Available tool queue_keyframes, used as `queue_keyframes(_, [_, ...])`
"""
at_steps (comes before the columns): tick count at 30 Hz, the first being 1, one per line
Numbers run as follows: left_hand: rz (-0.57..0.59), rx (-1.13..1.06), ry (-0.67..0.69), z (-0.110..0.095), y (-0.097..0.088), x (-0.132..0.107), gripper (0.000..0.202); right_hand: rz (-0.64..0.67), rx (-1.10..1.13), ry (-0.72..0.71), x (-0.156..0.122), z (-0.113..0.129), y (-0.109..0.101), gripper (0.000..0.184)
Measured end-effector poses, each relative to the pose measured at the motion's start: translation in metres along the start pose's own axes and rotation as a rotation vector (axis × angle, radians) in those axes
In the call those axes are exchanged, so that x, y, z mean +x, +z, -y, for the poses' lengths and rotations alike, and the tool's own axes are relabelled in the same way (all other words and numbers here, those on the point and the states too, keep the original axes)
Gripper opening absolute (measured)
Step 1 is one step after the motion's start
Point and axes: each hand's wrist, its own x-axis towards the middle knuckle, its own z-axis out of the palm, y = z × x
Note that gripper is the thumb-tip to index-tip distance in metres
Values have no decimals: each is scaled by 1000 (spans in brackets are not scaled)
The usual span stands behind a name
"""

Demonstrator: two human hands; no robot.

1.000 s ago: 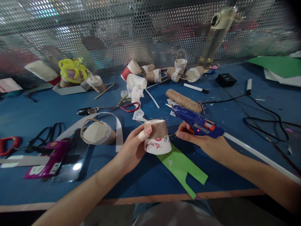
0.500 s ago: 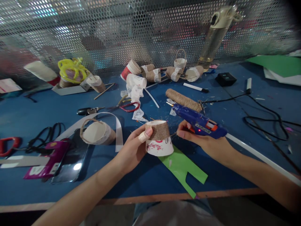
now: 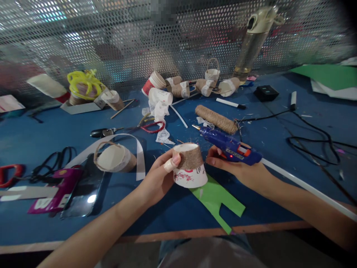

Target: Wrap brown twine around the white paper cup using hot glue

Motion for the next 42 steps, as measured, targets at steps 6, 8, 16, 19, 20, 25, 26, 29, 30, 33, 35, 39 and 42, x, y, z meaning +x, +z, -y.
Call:
queue_keyframes(6, [-17, 5, 2, 1, -1, -1, 48, 22, 23, -16, 1, -4, 1, 27])
queue_keyframes(8, [-7, 7, 9, 1, 0, -2, 47, 31, 25, -12, 1, -4, 1, 28])
queue_keyframes(16, [45, 21, 7, 4, -1, -2, 46, 11, 80, 11, -2, -4, 3, 34])
queue_keyframes(19, [66, 34, -8, 3, -2, -2, 52, 10, 68, -17, -3, -7, 3, 34])
queue_keyframes(20, [56, 37, -13, 2, -2, -2, 53, 16, 71, -33, -2, -8, 2, 33])
queue_keyframes(25, [-36, -4, -48, -2, 3, 0, 46, 34, 111, -69, -1, -16, 1, 34])
queue_keyframes(26, [-41, -14, -59, -3, 4, 0, 46, 17, 110, -66, 0, -16, 1, 35])
queue_keyframes(29, [-55, -25, -73, -3, 6, 0, 50, -12, 72, -72, 0, -13, 3, 32])
queue_keyframes(30, [-57, -21, -73, -3, 6, 0, 51, -11, 52, -80, 0, -12, 3, 30])
queue_keyframes(33, [-68, 24, -70, -1, 5, -1, 54, -6, 13, -125, 0, -13, 4, 27])
queue_keyframes(35, [-95, 63, -61, 0, 4, -1, 52, 8, 0, -163, -1, -17, 3, 26])
queue_keyframes(39, [-114, 52, -24, -3, 3, 0, 46, 21, -43, -222, -3, -27, -1, 16])
queue_keyframes(42, [-68, 5, -3, -5, 1, 2, 42, -29, -66, -234, 1, -29, -7, 13])
